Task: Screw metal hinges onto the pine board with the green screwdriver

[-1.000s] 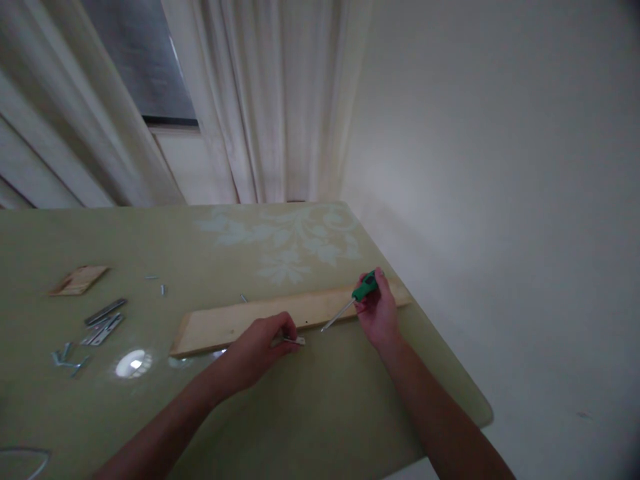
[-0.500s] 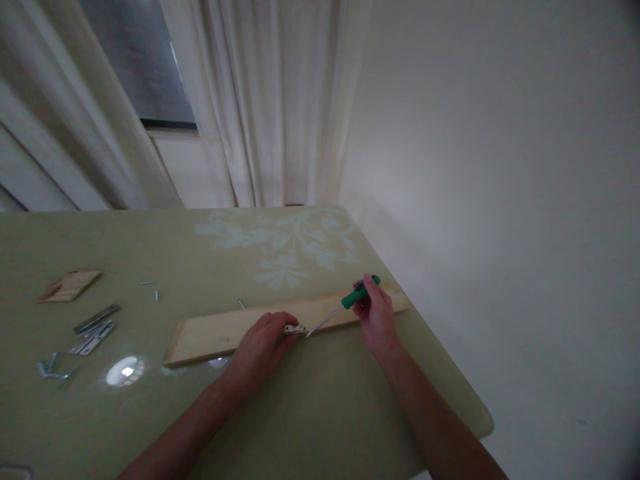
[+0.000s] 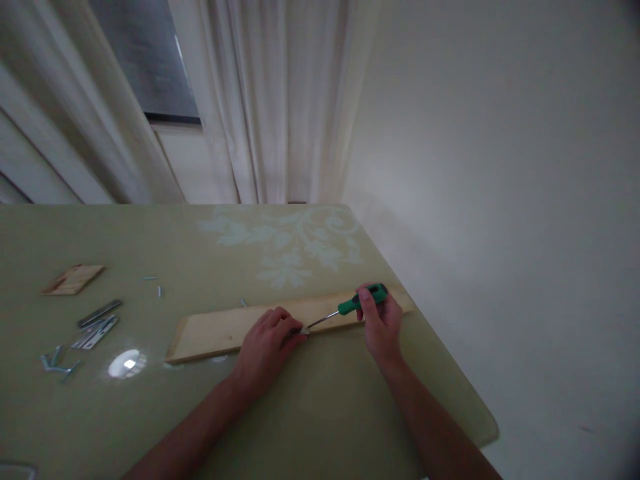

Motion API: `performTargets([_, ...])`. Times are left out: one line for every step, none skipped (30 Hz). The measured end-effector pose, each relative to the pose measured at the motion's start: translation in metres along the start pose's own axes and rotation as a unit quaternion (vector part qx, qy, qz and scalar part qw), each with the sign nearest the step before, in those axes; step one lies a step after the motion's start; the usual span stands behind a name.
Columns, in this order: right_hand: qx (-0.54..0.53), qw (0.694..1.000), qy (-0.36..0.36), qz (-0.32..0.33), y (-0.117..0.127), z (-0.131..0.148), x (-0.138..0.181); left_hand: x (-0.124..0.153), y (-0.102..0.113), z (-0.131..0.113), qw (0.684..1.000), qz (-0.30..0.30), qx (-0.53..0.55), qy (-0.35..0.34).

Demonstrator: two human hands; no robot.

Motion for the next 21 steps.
performTargets([0.004, 1.0, 0.004, 0.007, 0.0, 0.0, 0.001, -0.001, 0.0, -0.002, 1.0, 0.001, -0.001, 0.002])
performTargets([0.008, 1.0, 0.011, 0.012, 0.0, 0.001, 0.002, -0.001, 0.0, -0.003, 1.0, 0.002, -0.003, 0.004])
performTargets([0.013, 1.0, 0.018, 0.016, 0.001, 0.002, 0.002, -0.002, 0.0, -0.004, 1.0, 0.003, -0.007, 0.006])
performTargets([0.019, 0.999, 0.025, 0.017, 0.001, 0.002, 0.003, -0.002, -0.001, -0.005, 1.0, 0.003, -0.011, 0.009])
performTargets([0.023, 0.999, 0.028, 0.016, 0.002, 0.003, 0.004, -0.002, -0.001, -0.005, 1.0, 0.003, -0.015, 0.011])
performTargets([0.026, 0.999, 0.029, 0.014, 0.002, 0.003, 0.004, -0.002, -0.002, -0.005, 1.0, 0.002, -0.018, 0.013])
performTargets([0.029, 0.999, 0.031, 0.013, 0.003, 0.003, 0.006, -0.002, -0.002, -0.005, 1.0, 0.0, -0.019, 0.014])
performTargets([0.03, 0.999, 0.034, 0.013, 0.003, 0.004, 0.007, -0.002, -0.003, -0.005, 1.0, -0.002, -0.02, 0.014])
performTargets([0.03, 0.999, 0.04, 0.014, 0.002, 0.005, 0.008, -0.002, -0.003, -0.004, 1.0, -0.005, -0.02, 0.014])
performTargets([0.029, 0.998, 0.048, 0.016, 0.002, 0.007, 0.01, -0.002, -0.004, -0.004, 1.0, -0.007, -0.019, 0.013])
performTargets([0.028, 0.998, 0.057, 0.018, 0.001, 0.01, 0.011, -0.002, -0.004, -0.004, 1.0, -0.008, -0.017, 0.013])
performTargets([0.028, 0.997, 0.069, 0.02, 0.001, 0.015, 0.012, -0.002, -0.004, -0.004, 1.0, -0.009, -0.016, 0.013])
performTargets([0.029, 0.996, 0.084, 0.022, 0.0, 0.02, 0.011, -0.003, -0.004, -0.004, 1.0, -0.008, -0.014, 0.014])
performTargets([0.031, 0.994, 0.102, 0.025, -0.001, 0.027, 0.01, -0.003, -0.004, -0.004, 1.0, -0.006, -0.012, 0.014])
performTargets([0.038, 0.991, 0.123, 0.034, -0.003, 0.036, 0.008, -0.003, -0.004, -0.005, 1.0, -0.005, -0.011, 0.015])
performTargets([0.05, 0.987, 0.144, 0.055, -0.008, 0.045, 0.004, -0.003, -0.003, -0.005, 1.0, -0.004, -0.01, 0.015])
performTargets([0.065, 0.98, 0.165, 0.085, -0.015, 0.054, 0.0, -0.003, -0.003, -0.006, 1.0, -0.002, -0.009, 0.015])
performTargets([0.087, 0.97, 0.183, 0.132, -0.026, 0.062, -0.004, -0.003, -0.002, -0.007, 1.0, -0.001, -0.007, 0.014])
performTargets([0.114, 0.955, 0.199, 0.189, -0.039, 0.069, -0.008, -0.003, -0.002, -0.008, 1.0, -0.002, -0.005, 0.013])
performTargets([0.135, 0.932, 0.227, 0.246, -0.053, 0.075, -0.01, -0.003, -0.001, -0.008, 1.0, -0.005, -0.002, 0.01])
performTargets([0.147, 0.908, 0.266, 0.29, -0.067, 0.081, -0.012, -0.002, -0.001, -0.009, 1.0, -0.009, 0.0, 0.006])
Point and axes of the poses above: each hand's wrist, its own x-axis away from the middle knuckle, its own y-axis out of the back of the hand, z = x × y, the point moved 6 cm from there along -x, towards the middle knuckle, and after that the axes turned 10 degrees about y, right-handed, at the moved point
